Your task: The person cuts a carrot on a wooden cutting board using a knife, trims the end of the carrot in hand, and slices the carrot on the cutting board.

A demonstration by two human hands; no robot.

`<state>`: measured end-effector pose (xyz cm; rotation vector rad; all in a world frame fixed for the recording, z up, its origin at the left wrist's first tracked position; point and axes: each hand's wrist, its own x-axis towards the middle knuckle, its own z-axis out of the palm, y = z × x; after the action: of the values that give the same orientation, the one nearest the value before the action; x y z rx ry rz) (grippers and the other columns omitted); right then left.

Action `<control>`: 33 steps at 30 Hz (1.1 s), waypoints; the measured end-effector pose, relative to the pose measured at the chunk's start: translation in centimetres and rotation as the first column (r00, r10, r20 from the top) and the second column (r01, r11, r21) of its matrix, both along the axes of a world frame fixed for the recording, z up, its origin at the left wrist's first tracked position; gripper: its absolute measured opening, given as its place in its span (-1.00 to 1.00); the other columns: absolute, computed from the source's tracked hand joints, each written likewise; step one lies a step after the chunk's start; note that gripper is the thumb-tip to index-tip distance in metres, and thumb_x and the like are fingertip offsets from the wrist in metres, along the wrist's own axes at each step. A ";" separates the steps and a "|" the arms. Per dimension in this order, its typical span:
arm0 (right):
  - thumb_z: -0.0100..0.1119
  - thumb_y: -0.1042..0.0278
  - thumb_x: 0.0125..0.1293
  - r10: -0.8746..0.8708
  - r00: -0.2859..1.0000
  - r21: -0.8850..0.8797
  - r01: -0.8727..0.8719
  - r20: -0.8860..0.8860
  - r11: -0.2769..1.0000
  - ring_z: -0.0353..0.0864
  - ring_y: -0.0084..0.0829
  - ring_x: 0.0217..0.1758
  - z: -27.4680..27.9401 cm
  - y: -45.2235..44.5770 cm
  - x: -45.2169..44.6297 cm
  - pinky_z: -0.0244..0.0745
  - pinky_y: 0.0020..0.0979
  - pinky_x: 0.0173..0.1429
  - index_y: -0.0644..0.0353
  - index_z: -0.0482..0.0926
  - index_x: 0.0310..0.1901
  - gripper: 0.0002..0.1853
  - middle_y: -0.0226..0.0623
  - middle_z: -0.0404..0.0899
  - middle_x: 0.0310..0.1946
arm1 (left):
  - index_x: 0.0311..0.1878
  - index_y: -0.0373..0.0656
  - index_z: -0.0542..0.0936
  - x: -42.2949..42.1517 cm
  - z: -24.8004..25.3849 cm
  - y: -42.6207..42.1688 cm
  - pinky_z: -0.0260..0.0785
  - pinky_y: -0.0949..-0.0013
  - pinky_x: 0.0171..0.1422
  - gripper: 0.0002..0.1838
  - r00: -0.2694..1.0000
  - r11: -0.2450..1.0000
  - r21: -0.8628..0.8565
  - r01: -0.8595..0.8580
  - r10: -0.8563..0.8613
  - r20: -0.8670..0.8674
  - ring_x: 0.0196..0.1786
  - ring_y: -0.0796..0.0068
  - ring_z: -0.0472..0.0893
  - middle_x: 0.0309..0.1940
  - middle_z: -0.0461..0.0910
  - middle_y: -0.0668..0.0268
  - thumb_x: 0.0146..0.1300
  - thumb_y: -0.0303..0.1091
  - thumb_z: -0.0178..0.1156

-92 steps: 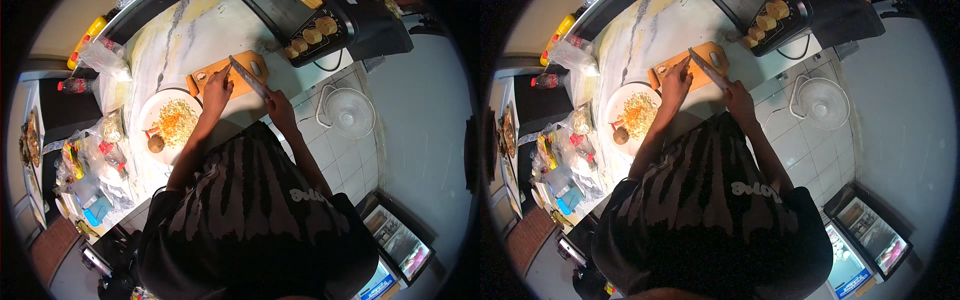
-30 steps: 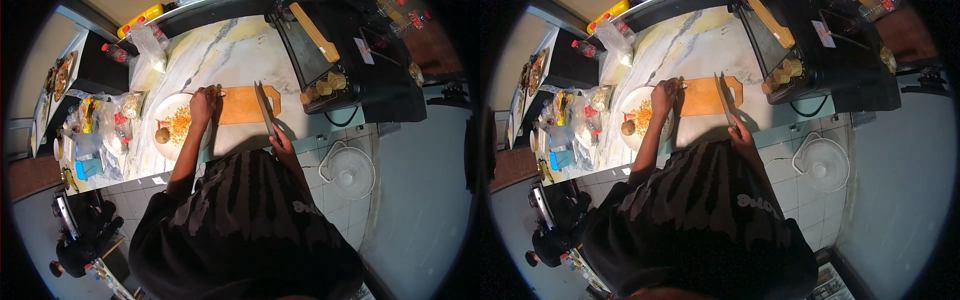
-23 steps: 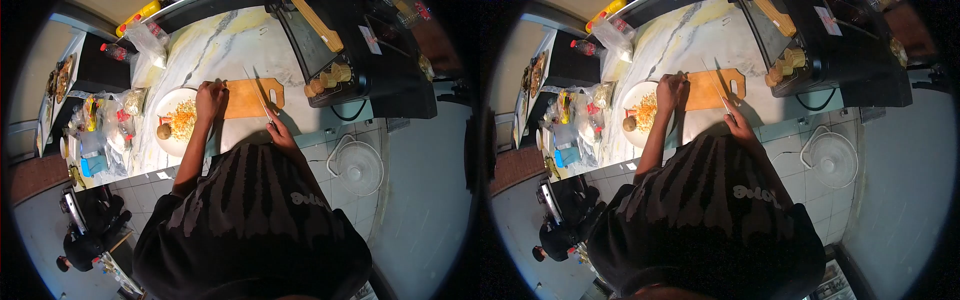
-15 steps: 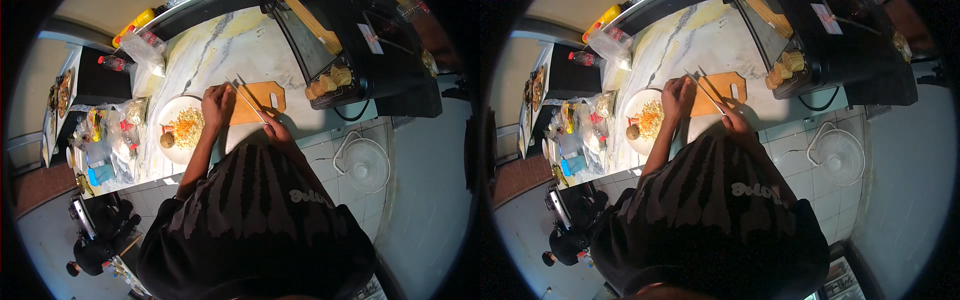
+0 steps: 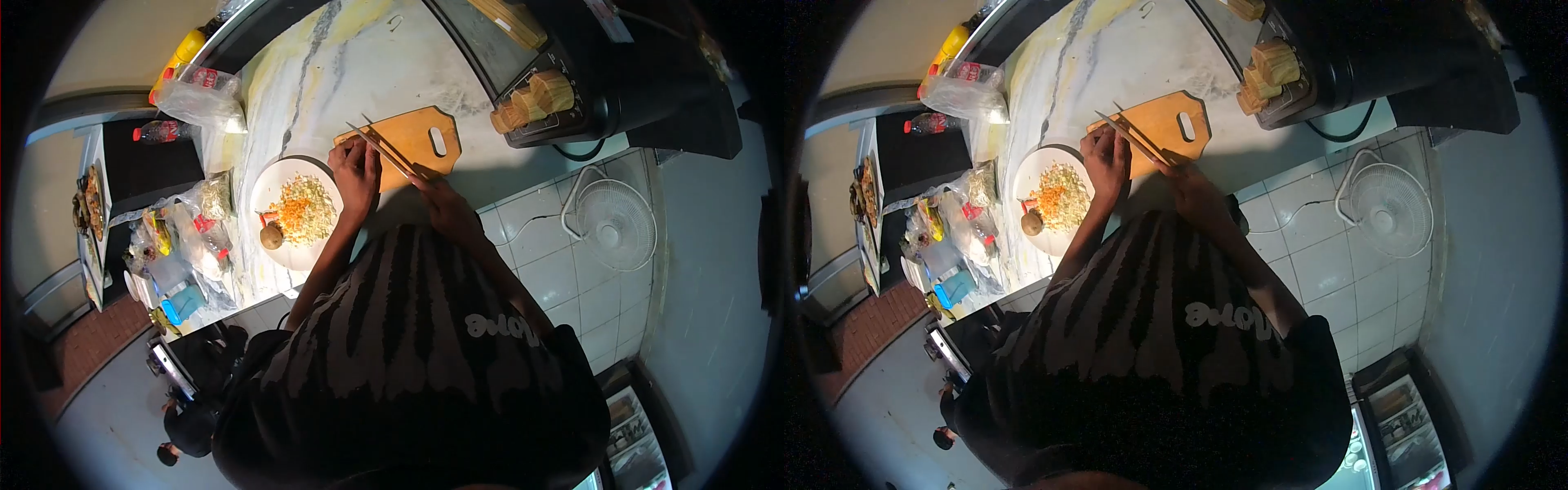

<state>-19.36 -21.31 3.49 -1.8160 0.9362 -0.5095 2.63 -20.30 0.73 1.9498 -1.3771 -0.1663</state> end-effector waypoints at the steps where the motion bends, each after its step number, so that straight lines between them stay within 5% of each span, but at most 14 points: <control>1: -0.04 0.47 0.47 0.015 0.999 -0.010 -0.016 -0.031 1.000 0.60 0.15 0.14 -0.2 0.0 0.0 0.54 -0.02 0.17 -0.14 0.42 0.44 -0.47 0.14 0.56 0.08 | -0.03 -0.22 0.70 0.0 0.0 -0.1 0.36 0.13 0.14 -0.80 0.999 1.000 -0.008 -0.011 0.012 0.040 0.05 0.04 0.48 -0.09 0.60 0.10 0.38 -0.34 0.25; 6: -0.03 0.52 0.41 0.039 0.999 -0.008 -0.039 0.002 0.999 0.62 0.14 0.10 -0.9 0.4 0.1 0.55 -0.02 0.15 -0.15 0.38 0.46 -0.40 0.16 0.58 0.03 | -0.07 -0.19 0.73 -0.1 0.9 0.1 0.37 0.18 0.15 -0.83 0.998 0.999 -0.032 0.000 0.002 0.057 0.02 0.09 0.54 -0.14 0.67 0.17 0.35 -0.37 0.29; 8: -0.02 0.52 0.40 0.036 0.999 -0.023 -0.035 0.037 0.999 0.63 0.14 0.08 -1.1 0.5 0.1 0.56 -0.02 0.13 -0.16 0.36 0.48 -0.38 0.17 0.60 -0.01 | -0.13 -0.19 0.75 -0.2 0.9 0.1 0.39 0.21 0.18 -0.87 0.990 0.993 -0.114 -0.021 0.004 -0.144 0.00 0.14 0.60 -0.15 0.72 0.18 0.32 -0.39 0.33; 17: -0.01 0.46 0.46 0.054 0.998 -0.087 -0.052 0.017 0.995 0.67 0.15 -0.19 -2.6 1.0 0.2 0.54 0.04 -0.06 -0.15 0.23 0.55 -0.35 0.20 0.64 -0.18 | -0.05 -0.23 0.77 -0.1 1.0 0.3 0.47 0.32 0.21 -0.79 0.967 0.997 -0.061 -0.046 0.029 -0.252 0.05 0.29 0.66 -0.10 0.75 0.15 0.29 -0.38 0.40; 20: -0.01 0.49 0.47 0.027 0.994 -0.032 -0.024 0.109 0.999 0.63 0.14 -0.12 -2.4 1.3 0.3 0.55 -0.07 -0.04 -0.10 0.25 0.55 -0.37 0.10 0.64 -0.11 | -0.05 -0.24 0.77 0.0 1.1 0.2 0.47 0.32 0.21 -0.78 0.965 0.998 -0.039 -0.053 0.041 -0.259 0.06 0.28 0.67 -0.08 0.75 0.14 0.28 -0.37 0.40; 28: 0.01 0.48 0.45 0.065 0.998 -0.012 -0.065 -0.021 0.998 0.62 0.06 -0.25 -2.3 1.5 0.1 0.50 -0.08 -0.12 -0.19 0.16 0.59 -0.29 0.07 0.57 -0.31 | -0.08 -0.23 0.79 0.2 0.7 0.3 0.46 0.27 0.29 -0.77 0.963 0.999 -0.016 -0.051 0.045 -0.267 0.10 0.23 0.66 -0.09 0.77 0.17 0.25 -0.35 0.42; 33: -0.04 0.43 0.49 0.048 0.999 -0.034 -0.048 0.004 0.998 0.65 0.14 -0.26 -1.3 1.5 0.2 0.51 0.03 -0.13 -0.15 0.15 0.59 -0.34 0.17 0.61 -0.33 | -0.09 -0.23 0.79 0.4 0.2 0.4 0.45 0.25 0.30 -0.78 0.968 0.998 -0.024 -0.049 0.042 -0.249 0.09 0.22 0.67 -0.09 0.78 0.18 0.24 -0.35 0.42</control>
<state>-19.17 -19.80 2.21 -1.8621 0.8833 -0.5023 3.04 -19.87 0.94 1.8630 -1.1635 -0.3538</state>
